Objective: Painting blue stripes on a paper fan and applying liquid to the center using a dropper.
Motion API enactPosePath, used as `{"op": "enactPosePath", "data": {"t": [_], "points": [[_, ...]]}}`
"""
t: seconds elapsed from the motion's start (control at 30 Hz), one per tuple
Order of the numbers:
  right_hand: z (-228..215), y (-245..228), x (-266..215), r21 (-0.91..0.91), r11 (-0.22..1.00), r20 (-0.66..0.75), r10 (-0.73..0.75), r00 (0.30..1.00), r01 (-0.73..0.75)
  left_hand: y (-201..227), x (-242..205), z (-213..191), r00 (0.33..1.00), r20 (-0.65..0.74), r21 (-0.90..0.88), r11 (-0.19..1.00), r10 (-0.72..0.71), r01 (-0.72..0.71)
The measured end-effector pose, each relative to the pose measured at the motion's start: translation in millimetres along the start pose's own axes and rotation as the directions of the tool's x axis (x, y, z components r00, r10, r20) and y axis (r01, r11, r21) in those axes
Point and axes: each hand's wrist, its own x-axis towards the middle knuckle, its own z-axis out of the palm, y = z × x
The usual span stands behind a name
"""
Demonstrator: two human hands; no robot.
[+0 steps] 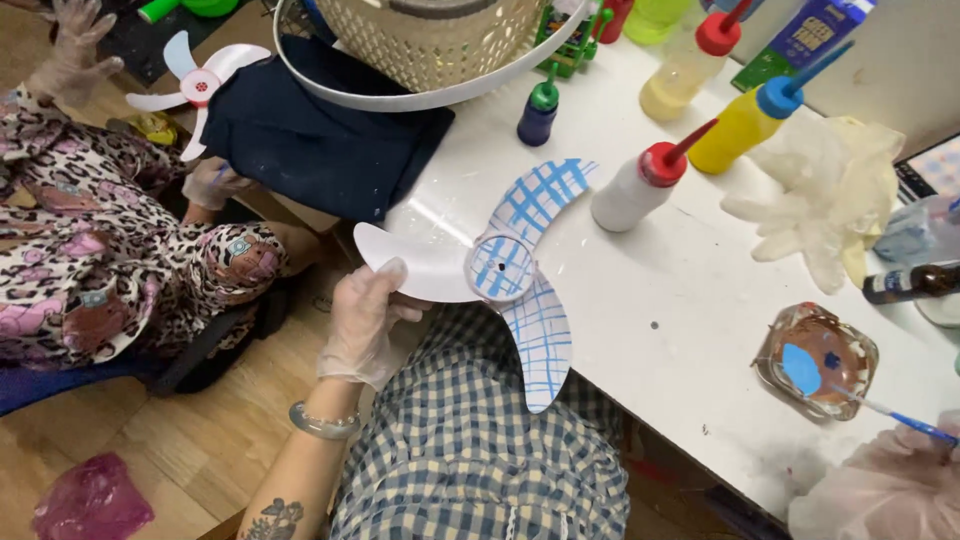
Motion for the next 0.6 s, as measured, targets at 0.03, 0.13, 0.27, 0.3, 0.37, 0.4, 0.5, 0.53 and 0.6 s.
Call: {"op": "enactPosePath", "data": {"t": [0.03, 0.13, 0.27, 0.3, 0.37, 0.4, 0.5, 0.53, 0.6], "points": [[34, 31, -85, 0.073, 0.997, -0.073, -0.031, 0.997, 0.036, 3, -1, -1, 0.999, -0.005, 0.064, 0.997, -0.05, 0.05], [64, 105, -140, 0.302, 0.783, 0.153, -0.603, 0.783, 0.544, -1, 4, -21, 0.998, 0.03, 0.017, 0.999, -0.048, 0.048], [124, 134, -211, 0.091, 0.617, 0.26, -0.773, 0.579, 0.782, 1, 8, -50, 0.999, -0.015, 0.174, 0.984, 0.049, -0.045], [106, 138, -206, 0.149, 0.645, 0.507, -0.701, 0.502, 0.749, 10, 2, -52, 0.995, -0.041, 0.136, 0.987, 0.096, -0.089], [101, 136, -225, 0.193, 0.692, 0.715, -0.585, 0.384, 0.695, 33, -11, -47, 0.988, -0.075, 0.111, 0.985, 0.139, -0.13], [109, 129, -247, 0.102, 0.675, 0.763, -0.524, 0.378, 0.731, 43, -20, -40, 0.996, -0.053, 0.057, 0.996, 0.071, -0.068], [131, 105, -287, -0.166, 0.541, 0.883, -0.29, 0.368, 0.825, 48, -27, -37, 1.0, 0.006, 0.131, 0.991, -0.03, 0.029], [138, 97, -296, -0.304, 0.391, 0.919, -0.118, 0.375, 0.869, 45, -25, -38, 0.997, 0.046, 0.255, 0.966, -0.055, 0.042], [167, 106, -321, -0.376, 0.346, 0.881, -0.153, 0.447, 0.86, 52, -21, -31, 0.992, 0.119, 0.347, 0.938, -0.045, 0.001]]}}
